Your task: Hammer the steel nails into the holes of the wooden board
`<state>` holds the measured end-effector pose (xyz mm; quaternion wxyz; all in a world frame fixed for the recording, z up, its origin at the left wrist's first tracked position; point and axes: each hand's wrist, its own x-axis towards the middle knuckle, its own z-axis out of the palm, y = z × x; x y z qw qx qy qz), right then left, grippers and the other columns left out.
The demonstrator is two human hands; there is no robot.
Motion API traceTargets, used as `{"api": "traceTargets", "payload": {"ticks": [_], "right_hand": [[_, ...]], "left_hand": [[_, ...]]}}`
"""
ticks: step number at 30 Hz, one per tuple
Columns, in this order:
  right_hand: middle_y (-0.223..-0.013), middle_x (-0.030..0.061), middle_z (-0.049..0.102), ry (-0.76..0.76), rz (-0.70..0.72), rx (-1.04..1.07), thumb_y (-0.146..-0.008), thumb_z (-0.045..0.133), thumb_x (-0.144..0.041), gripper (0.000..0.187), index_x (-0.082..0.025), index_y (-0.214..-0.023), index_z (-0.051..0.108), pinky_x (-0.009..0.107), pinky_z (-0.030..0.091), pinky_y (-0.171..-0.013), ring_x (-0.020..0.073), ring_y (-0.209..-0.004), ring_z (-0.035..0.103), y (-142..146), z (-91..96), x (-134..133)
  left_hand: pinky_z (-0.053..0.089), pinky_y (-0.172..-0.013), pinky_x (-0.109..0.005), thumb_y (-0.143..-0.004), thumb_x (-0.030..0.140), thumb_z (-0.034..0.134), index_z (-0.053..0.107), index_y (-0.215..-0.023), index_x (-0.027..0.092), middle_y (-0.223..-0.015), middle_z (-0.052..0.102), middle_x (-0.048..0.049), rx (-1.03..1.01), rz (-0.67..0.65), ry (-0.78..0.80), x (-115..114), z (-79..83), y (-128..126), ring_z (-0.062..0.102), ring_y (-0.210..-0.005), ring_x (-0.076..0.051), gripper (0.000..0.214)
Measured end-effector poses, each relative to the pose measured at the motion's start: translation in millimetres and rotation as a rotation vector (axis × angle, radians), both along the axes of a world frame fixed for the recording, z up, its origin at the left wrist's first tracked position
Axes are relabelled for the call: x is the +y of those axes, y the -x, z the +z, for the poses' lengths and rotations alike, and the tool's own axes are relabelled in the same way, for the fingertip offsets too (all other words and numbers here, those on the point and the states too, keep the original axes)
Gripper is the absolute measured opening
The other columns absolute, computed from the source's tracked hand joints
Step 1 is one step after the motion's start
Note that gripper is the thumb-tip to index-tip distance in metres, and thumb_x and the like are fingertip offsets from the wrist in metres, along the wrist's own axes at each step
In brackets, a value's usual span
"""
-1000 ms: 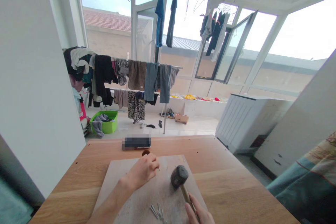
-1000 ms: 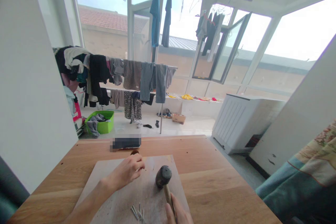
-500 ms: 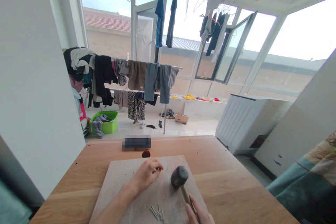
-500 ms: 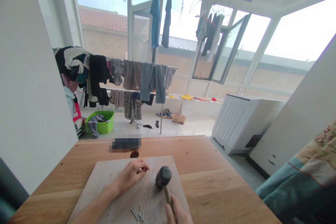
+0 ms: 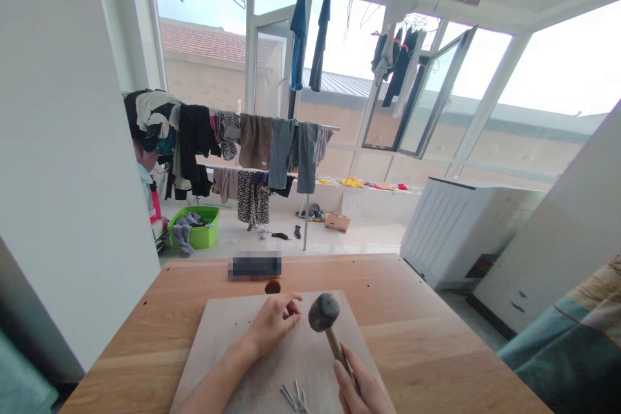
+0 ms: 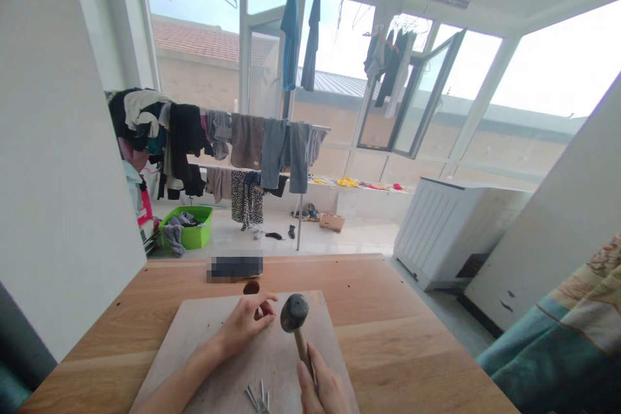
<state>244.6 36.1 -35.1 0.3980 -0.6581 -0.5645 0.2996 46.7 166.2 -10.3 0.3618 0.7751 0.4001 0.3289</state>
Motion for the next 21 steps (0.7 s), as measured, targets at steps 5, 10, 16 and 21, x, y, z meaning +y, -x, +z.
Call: {"api": "traceTargets", "payload": {"ticks": [5, 10, 16, 21], "right_hand": [[-0.045, -0.0068, 0.045, 0.009, 0.014, 0.002, -0.083, 0.025, -0.083, 0.092, -0.01, -0.129, 0.059, 0.022, 0.043, -0.046, 0.0141, -0.041, 0.051, 19, 17.3, 18], [-0.047, -0.0035, 0.052, -0.046, 0.019, -0.088, -0.082, 0.027, -0.085, 0.089, -0.016, -0.123, 0.065, 0.024, 0.047, -0.049, 0.0159, -0.045, 0.056, 21, 11.2, 21], [-0.048, -0.0023, 0.055, -0.004, 0.074, -0.079, -0.086, 0.03, -0.079, 0.086, -0.012, -0.128, 0.062, 0.023, 0.047, -0.049, 0.0158, -0.046, 0.058, 18, 11.7, 20], [-0.048, -0.0026, 0.054, 0.039, 0.112, -0.038, -0.085, 0.028, -0.08, 0.093, -0.005, -0.133, 0.057, 0.023, 0.047, -0.048, 0.0157, -0.043, 0.057, 10, 3.8, 14]], "left_hand": [[0.046, -0.066, -0.024, -0.076, 0.015, 0.061, 0.069, -0.105, 0.017, -0.079, 0.073, -0.0009, -0.026, -0.003, -0.005, 1, -1.2, -2, 0.063, -0.071, -0.015, 0.031], [0.045, -0.066, -0.022, -0.075, 0.009, 0.057, 0.07, -0.107, 0.017, -0.078, 0.072, -0.001, -0.065, -0.036, -0.026, -1, 2.1, -1, 0.063, -0.072, -0.015, 0.035], [0.045, -0.067, -0.023, -0.076, 0.011, 0.057, 0.069, -0.104, 0.016, -0.078, 0.071, -0.0015, -0.047, -0.042, -0.039, -4, 7.5, -1, 0.062, -0.072, -0.016, 0.031], [0.047, -0.068, -0.023, -0.078, 0.021, 0.061, 0.064, -0.11, 0.017, -0.09, 0.07, -0.0023, -0.018, -0.054, -0.031, -4, 5.4, -1, 0.06, -0.073, -0.015, 0.032]]}}
